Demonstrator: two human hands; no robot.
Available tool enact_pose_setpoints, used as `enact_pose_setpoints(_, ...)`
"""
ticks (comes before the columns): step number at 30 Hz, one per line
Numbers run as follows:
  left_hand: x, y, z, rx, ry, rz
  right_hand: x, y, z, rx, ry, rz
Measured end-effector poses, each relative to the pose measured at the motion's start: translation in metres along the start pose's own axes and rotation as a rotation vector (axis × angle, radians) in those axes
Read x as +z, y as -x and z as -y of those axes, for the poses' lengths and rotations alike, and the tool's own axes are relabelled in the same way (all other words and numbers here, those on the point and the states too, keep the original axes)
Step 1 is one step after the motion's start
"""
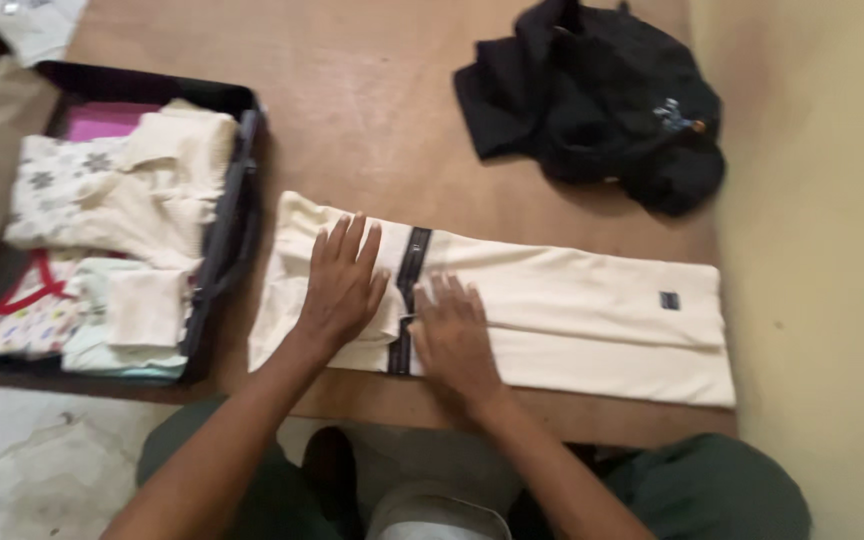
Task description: The person folds a cream-colored top and a black t-shirt on a wooden table, then places them into an open suitcase. The person also folds a pair of black trousers and sets them aside.
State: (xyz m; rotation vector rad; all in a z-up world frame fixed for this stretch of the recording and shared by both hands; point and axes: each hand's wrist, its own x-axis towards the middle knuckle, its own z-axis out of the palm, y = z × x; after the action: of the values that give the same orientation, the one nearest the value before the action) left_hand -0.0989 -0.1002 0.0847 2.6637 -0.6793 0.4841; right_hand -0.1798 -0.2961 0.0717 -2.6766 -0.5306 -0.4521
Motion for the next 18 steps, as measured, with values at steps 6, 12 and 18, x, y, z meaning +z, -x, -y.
enact_pose_setpoints(6,0.03,0.024,-0.01,-0.092,-0.059,0.111,-0.02,0.043,-0.126,0.141,0.143,0.018)
enact_pose_setpoints(12,0.034,0.03,-0.001,-0.07,-0.09,0.133,-0.077,0.061,-0.195,0.528,0.362,-0.033)
enact_pose_setpoints(18,0.033,0.031,-0.003,-0.075,-0.072,0.131,-0.004,0.017,-0.1,0.248,0.123,-0.032)
